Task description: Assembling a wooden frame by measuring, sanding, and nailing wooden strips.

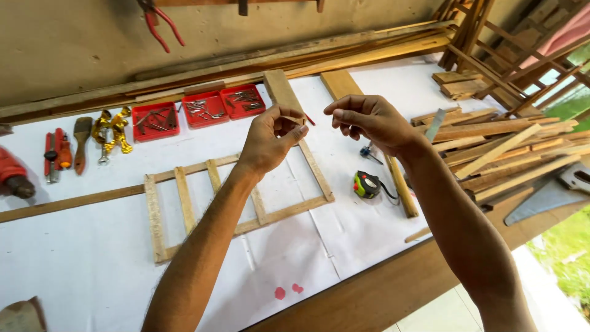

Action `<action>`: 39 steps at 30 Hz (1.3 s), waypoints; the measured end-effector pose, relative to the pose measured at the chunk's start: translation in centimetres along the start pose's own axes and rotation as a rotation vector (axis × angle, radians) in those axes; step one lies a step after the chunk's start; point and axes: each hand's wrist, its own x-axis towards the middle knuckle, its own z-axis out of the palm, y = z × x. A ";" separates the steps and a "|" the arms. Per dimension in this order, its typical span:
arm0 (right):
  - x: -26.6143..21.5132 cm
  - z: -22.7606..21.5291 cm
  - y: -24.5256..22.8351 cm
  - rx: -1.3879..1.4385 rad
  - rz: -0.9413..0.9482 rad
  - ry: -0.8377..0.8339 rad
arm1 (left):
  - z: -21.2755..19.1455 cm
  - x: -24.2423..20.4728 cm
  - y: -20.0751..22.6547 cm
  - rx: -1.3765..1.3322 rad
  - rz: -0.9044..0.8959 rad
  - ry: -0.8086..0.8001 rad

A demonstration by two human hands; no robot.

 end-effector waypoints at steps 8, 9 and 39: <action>-6.9 -9.5 6.1 -0.261 0.069 0.217 | 10.9 5.6 -5.8 0.111 -0.036 -0.052; -7.5 -10.5 7.3 -0.346 0.050 0.244 | 12.0 6.5 -7.5 0.093 0.011 -0.084; -6.7 -8.9 16.0 -0.889 -0.149 0.533 | 10.5 8.2 -9.4 0.380 0.246 -0.060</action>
